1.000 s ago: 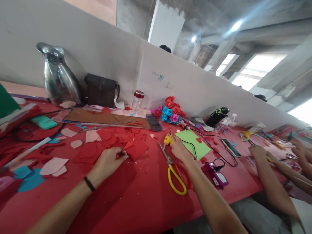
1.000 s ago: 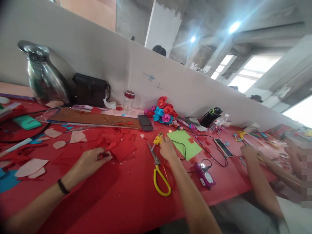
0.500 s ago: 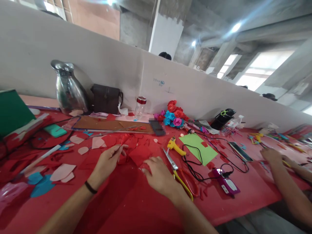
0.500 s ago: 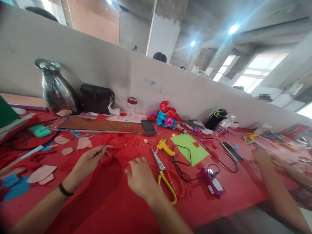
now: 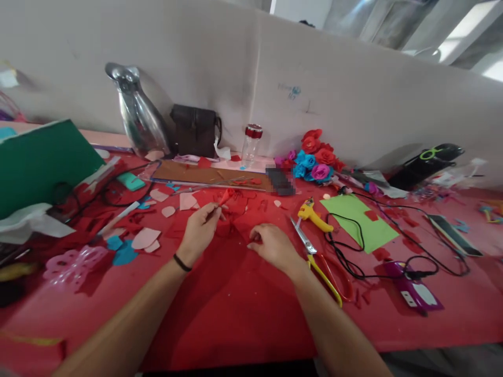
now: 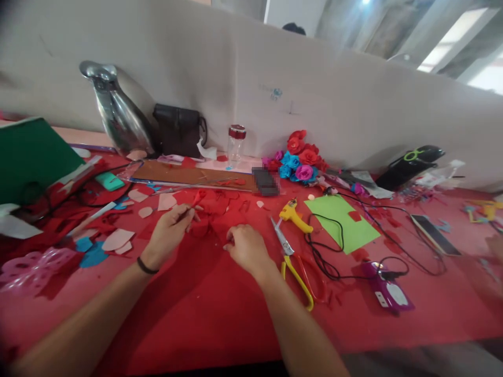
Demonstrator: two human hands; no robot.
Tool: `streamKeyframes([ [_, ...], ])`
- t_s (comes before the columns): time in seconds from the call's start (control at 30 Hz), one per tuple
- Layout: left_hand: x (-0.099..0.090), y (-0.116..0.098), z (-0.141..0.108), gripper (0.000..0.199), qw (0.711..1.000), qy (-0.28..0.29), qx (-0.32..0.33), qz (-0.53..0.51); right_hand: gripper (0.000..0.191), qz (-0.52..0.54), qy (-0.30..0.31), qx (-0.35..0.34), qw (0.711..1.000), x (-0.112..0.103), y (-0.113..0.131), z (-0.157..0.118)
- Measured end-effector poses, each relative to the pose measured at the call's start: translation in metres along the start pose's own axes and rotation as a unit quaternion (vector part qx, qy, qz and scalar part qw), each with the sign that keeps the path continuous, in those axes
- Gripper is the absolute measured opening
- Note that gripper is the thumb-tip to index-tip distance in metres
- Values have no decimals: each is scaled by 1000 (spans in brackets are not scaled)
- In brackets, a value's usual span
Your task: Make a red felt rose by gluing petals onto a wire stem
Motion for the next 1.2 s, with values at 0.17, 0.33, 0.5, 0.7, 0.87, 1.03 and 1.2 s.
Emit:
streamKeyframes([
  [0.17, 2, 9, 0, 16, 999, -7, -21, -50, 7, 0, 13, -1, 1000, 0, 7, -3],
  [0.33, -3, 4, 1, 13, 992, -51, -17, -114, 18, -33, 18, 48, 998, -2, 8, -10],
  [0.5, 13, 6, 1, 19, 936, -79, -118, -323, 11, -31, 31, 0, 999, 9, 23, -15],
  [0.7, 32, 4, 2, 27, 900, -65, -135, -409, 8, 248, -41, 13, 968, -12, 11, -5],
  [0.87, 28, 13, 1, 27, 899, -43, -143, -411, 16, 549, -161, 76, 816, -36, -29, 1],
  [1.03, 35, 10, -5, 25, 895, -9, -171, -411, 27, 671, -174, 118, 711, -29, -46, 3],
  [1.2, 46, 3, -13, 25, 893, 4, -184, -410, 25, 706, -168, 115, 678, -27, -44, 3],
])
Point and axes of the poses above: each hand's wrist, its own z-axis towards the middle knuckle, its own x-axis out of the palm, y = z × x, the point moved 9 cm from there along z, towards the middle knuckle, and after that the axes turned 5 degrees about x, right-handed, at the moved point
